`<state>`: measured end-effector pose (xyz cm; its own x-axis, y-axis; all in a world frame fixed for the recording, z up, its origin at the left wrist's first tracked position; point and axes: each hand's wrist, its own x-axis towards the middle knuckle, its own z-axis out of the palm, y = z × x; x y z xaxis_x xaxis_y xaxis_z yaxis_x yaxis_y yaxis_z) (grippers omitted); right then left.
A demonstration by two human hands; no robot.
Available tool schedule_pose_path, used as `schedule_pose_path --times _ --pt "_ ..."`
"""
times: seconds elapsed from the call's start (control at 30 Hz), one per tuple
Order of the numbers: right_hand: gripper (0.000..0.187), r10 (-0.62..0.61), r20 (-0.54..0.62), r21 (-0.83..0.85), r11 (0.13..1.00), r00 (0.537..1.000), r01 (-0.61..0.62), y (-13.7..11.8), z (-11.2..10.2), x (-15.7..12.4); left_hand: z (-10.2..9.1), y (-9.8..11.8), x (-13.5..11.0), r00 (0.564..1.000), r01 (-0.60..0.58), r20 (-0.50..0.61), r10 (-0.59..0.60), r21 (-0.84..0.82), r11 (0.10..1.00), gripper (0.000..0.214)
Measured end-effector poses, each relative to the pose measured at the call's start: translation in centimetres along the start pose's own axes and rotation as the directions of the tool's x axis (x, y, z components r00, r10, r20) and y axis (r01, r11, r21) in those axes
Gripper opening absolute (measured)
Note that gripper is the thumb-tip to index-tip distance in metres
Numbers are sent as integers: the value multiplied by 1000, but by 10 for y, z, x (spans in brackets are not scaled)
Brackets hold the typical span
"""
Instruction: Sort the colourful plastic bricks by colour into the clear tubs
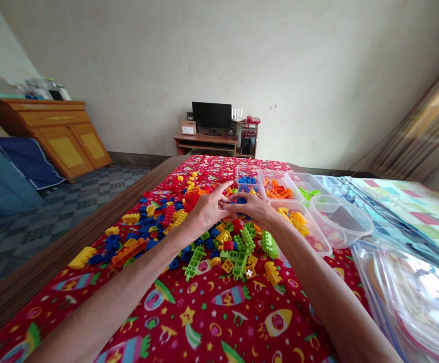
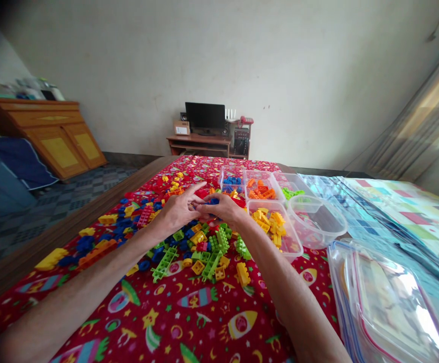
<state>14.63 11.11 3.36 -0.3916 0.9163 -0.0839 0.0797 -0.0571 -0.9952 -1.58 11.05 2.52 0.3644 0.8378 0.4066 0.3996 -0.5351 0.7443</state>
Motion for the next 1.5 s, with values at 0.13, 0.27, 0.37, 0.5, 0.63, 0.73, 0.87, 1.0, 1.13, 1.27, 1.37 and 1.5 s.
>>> schedule_pose_path --times 0.13,0.27,0.37,0.5,0.63,0.73,0.87,1.0,1.13,1.27,1.37,1.5 --pt "28 -30 -90 -70 997 995 23 -7 1 -4 -12 -3 5 999 0 54 -2 31 1000 72" --pt "19 -66 -220 -144 989 973 35 -21 -10 -3 -41 -21 9 987 47 137 -81 236 971 38" --pt "11 -114 -245 -322 946 963 30 -34 -31 13 -56 -39 8 972 61 189 -141 378 924 20" --pt "7 -178 -289 -588 808 941 -27 -48 -65 57 -54 -48 6 967 -7 227 -120 494 870 14" --pt "13 -208 -375 -720 680 903 -142 -54 -85 96 -42 -39 2 942 -69 313 -116 523 850 16" --pt "18 -228 -416 -752 631 880 -192 -55 -90 112 -35 -32 -2 931 -130 351 -98 571 811 19" --pt "41 -333 -429 -783 600 840 -162 -59 -86 115 -28 -28 -6 921 -188 376 -104 661 727 21" --pt "34 -399 -356 -811 581 845 -68 -67 -71 94 -25 -27 -6 924 -181 366 -113 676 715 13" --pt "29 -472 -174 -833 538 865 126 -65 -41 48 -28 -29 -1 934 -145 344 -92 602 785 9" --pt "28 -470 -25 -799 539 882 265 -42 -7 13 -38 -33 5 972 -87 229 -44 531 843 7" --pt "25 -441 21 -845 472 897 252 -19 12 12 -50 -33 8 978 -10 180 -105 546 838 10" --pt "27 -369 51 -909 368 928 196 0 31 26 -62 -37 9 986 45 110 -122 532 846 10"
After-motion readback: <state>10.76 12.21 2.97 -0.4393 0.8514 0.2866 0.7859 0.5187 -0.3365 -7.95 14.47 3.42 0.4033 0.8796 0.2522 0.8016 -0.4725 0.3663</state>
